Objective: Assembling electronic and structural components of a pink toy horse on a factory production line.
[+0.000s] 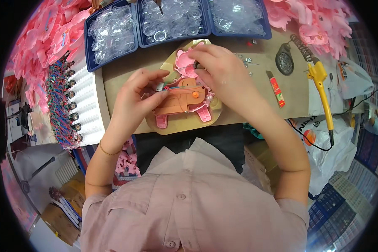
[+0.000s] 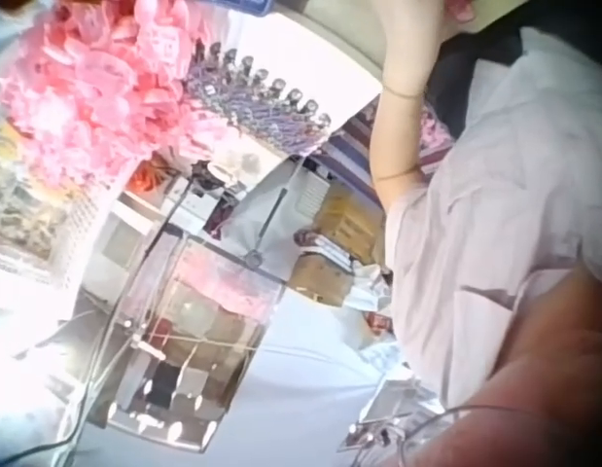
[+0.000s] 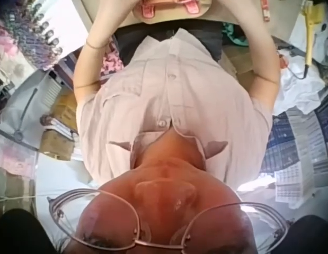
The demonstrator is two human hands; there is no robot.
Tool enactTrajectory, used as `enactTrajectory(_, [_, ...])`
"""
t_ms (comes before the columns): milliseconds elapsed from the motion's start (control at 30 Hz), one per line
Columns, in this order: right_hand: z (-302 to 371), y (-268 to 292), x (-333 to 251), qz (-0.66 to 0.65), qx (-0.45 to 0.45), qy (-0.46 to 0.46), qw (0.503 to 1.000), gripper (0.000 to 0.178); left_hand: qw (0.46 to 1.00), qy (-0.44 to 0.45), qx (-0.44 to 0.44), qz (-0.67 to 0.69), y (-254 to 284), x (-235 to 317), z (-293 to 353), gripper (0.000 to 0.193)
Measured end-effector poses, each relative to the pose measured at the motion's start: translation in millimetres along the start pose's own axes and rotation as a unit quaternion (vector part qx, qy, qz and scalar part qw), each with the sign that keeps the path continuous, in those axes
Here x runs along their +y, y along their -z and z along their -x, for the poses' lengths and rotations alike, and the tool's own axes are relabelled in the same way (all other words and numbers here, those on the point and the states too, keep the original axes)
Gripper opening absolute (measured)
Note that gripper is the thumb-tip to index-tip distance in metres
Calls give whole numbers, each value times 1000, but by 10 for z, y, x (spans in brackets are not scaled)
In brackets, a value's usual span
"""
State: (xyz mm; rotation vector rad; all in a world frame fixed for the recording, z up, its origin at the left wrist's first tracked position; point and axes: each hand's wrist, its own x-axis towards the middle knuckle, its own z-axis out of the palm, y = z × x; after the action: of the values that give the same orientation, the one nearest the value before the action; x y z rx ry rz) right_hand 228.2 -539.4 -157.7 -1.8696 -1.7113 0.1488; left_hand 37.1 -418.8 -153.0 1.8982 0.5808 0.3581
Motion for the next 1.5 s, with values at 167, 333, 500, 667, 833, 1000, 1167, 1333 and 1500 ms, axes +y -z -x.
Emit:
enactTrajectory(167, [-90, 22, 109, -73, -55, -17, 996, 25, 1000, 14, -25, -5, 95, -2, 29, 23])
enactTrajectory(333, [-159, -16, 221, -15, -85, 123, 989, 19, 995, 52, -80, -4, 105, 104, 65, 19])
enactTrajectory(500, [-197, 55, 120, -38, -122, 4, 992, 17, 997, -41, -65, 16, 89, -24, 74, 20])
enactTrajectory(667, [-273, 97, 114, -38, -170, 73, 982, 16, 998, -16, -46, 38, 29, -46, 89, 18])
enactTrajectory(833, [-359, 100, 157, -26, -228, 25, 973, 16, 994, 52, -30, 96, 22, -19, 82, 16])
enactTrajectory(1000, [-399, 105, 119, -19, -228, 42, 972, 17, 993, 57, -45, 95, 32, -55, 82, 16])
enactTrajectory(1167, [-534, 123, 97, -35, -289, -19, 957, 14, 994, 53, -54, 79, 39, -51, 61, 16])
enactTrajectory(1333, [-559, 135, 45, -2, -299, 14, 954, 9, 994, 57, -47, 86, 35, -36, 45, 17])
enactTrajectory(1500, [-489, 135, 32, 3, -298, -12, 954, 8, 995, 50, -47, 73, 37, -30, 38, 17])
